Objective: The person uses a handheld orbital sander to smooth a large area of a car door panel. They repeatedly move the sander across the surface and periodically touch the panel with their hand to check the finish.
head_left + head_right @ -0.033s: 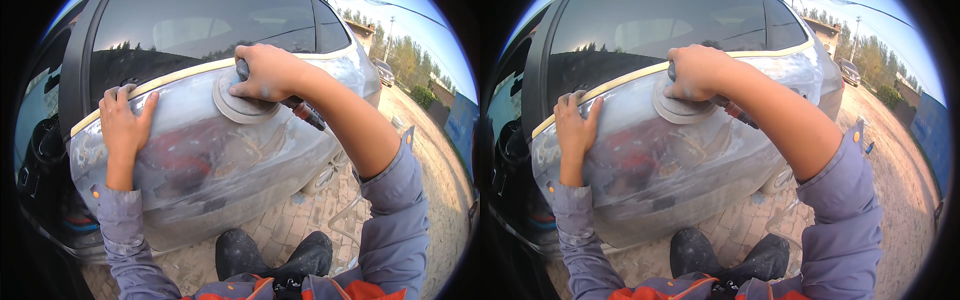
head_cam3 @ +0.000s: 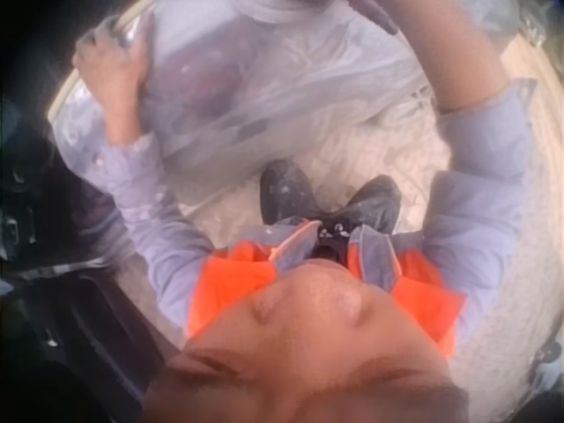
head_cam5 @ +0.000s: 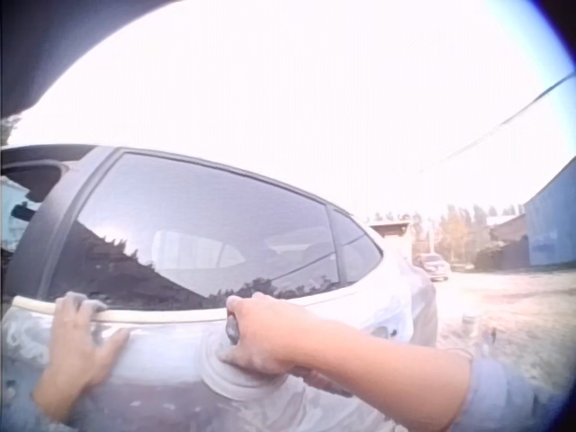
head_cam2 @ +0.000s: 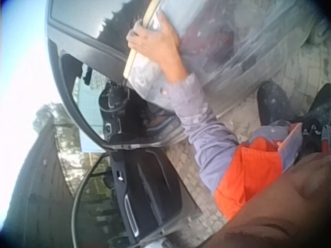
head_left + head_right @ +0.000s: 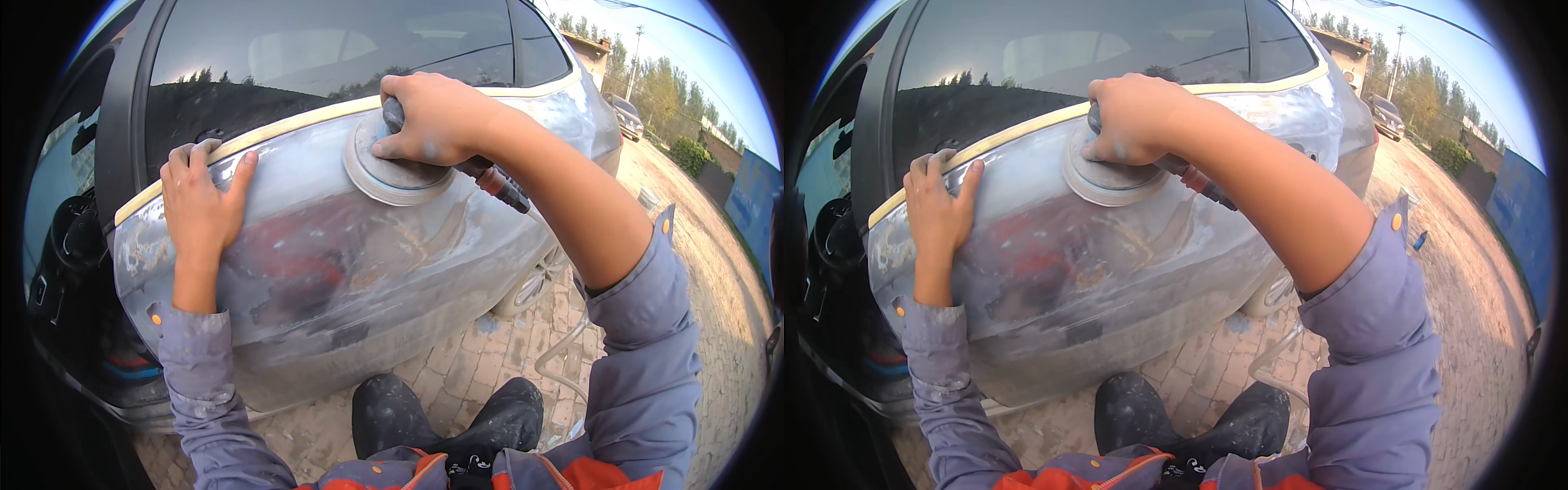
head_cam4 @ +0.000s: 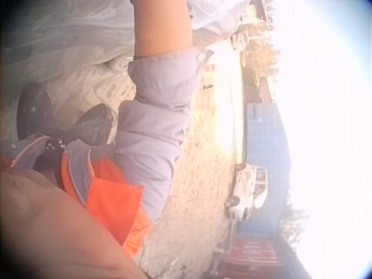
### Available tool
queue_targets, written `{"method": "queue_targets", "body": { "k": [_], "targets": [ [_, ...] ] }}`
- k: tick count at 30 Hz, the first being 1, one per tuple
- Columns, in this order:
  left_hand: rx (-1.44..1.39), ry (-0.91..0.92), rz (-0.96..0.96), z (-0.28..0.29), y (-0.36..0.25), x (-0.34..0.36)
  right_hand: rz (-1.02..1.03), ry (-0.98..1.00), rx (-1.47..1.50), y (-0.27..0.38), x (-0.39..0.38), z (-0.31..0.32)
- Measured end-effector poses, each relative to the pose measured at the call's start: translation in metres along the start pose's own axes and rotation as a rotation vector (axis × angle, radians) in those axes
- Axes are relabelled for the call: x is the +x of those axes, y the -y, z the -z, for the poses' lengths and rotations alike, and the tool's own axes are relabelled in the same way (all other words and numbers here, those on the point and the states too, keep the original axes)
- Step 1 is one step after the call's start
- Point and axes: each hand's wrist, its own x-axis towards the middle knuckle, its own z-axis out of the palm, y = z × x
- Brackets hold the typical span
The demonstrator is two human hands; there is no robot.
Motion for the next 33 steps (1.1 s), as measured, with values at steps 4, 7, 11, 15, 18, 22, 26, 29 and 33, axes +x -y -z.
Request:
{"method": "queue_targets", "body": {
  "k": [4,7,11,15,18,22,26,29,33],
  "targets": [
    [-0.004,-0.014,-0.011,0.000,0.000,0.000,0.015,-0.023,-0.066,-0.002,-0.005,-0.006],
    [0.000,-0.014,-0.010,-0.001,0.000,0.000,-0.001,-0.027,-0.077,-0.007,-0.015,-0.009],
    [-0.007,-0.005,-0.007,0.000,0.000,0.001,-0.014,-0.030,-0.096,-0.010,-0.037,-0.020],
    [0.005,0.001,-0.004,0.001,-0.001,0.001,0.009,-0.030,-0.130,-0.011,-0.053,-0.032],
    [0.009,0.004,-0.007,0.001,-0.001,0.000,0.026,-0.051,-0.113,-0.013,-0.064,-0.043],
    [0.009,0.000,-0.002,-0.001,0.000,0.001,0.056,-0.133,-0.050,-0.018,-0.079,-0.065],
    [0.015,0.003,0.000,-0.003,0.001,0.001,0.111,-0.236,-0.032,-0.027,-0.089,-0.096],
    [0.032,0.020,0.010,-0.005,0.003,0.001,0.169,-0.363,-0.011,-0.033,-0.098,-0.128],
    [0.081,0.024,0.001,-0.010,0.009,0.001,0.161,-0.539,0.028,-0.037,-0.117,-0.167]
  ]
}}
